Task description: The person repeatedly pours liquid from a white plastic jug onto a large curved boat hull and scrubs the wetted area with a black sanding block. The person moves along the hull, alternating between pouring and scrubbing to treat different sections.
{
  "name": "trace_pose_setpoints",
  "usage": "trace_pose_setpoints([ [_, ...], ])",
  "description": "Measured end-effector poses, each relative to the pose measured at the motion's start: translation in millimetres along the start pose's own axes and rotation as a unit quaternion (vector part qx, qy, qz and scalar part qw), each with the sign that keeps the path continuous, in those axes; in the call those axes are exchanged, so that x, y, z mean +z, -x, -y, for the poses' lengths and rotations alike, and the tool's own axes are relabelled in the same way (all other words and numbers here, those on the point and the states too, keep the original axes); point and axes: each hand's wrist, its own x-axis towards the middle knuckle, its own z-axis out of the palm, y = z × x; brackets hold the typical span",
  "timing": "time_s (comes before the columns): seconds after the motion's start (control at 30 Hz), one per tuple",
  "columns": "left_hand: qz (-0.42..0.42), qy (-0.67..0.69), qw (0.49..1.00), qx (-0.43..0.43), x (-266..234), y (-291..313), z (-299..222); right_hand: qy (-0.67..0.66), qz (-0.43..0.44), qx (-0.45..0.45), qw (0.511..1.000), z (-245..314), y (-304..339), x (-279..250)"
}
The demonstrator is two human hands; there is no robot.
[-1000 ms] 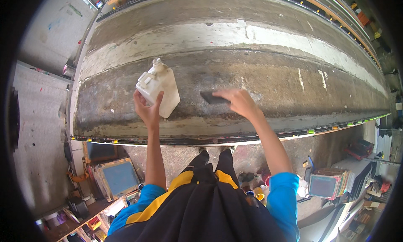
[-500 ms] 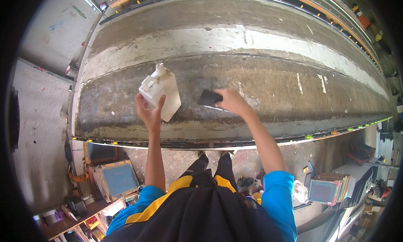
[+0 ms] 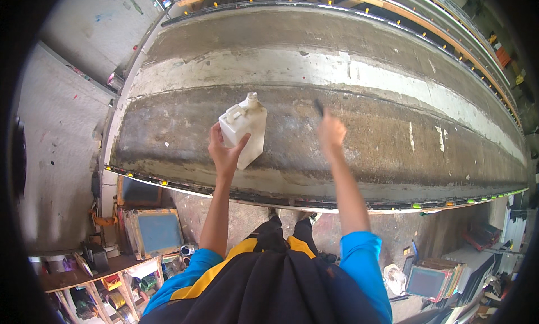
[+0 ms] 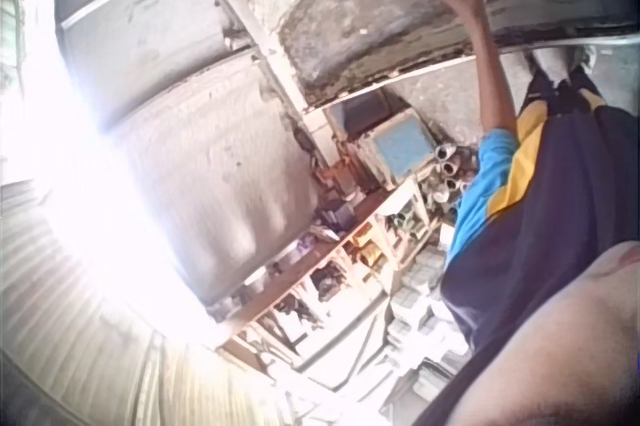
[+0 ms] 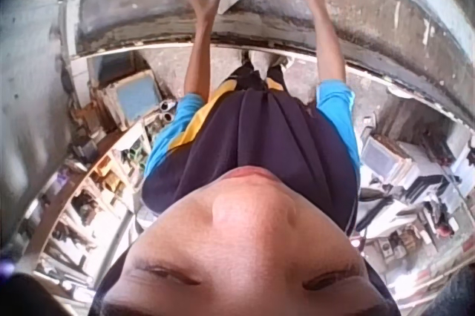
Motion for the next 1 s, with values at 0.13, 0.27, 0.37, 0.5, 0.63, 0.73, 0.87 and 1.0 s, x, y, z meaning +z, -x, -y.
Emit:
trace_pose_setpoints([
  [0.13,-0.002,-0.003,1.0,-0.005,-5,-5,7,-0.023,-0.156,-0.284,0.946,38,64,39],
  [0.27,0.034,-0.054,0.998,0.0,-15,-24,9,-0.12,-0.071,-0.269,0.953,49,90,27],
  [0.37,0.124,-0.155,0.98,0.015,-19,-46,-1,-0.168,-0.024,-0.088,0.982,42,75,-12],
  [0.5,0.226,-0.283,0.929,0.075,8,-70,-5,-0.193,-0.134,0.027,0.972,-1,48,-32],
  [0.63,0.294,-0.335,0.886,0.128,42,-87,3,-0.225,-0.182,0.05,0.956,-33,33,-32],
  [0.73,0.312,-0.352,0.866,0.167,67,-92,11,-0.258,-0.18,0.067,0.947,-53,27,-30],
  [0.87,0.314,-0.402,0.837,0.197,88,-97,12,-0.281,-0.183,0.076,0.939,-63,15,-30],
  [1.0,0.311,-0.431,0.817,0.223,106,-99,12,-0.308,-0.179,0.079,0.931,-76,2,-36],
])
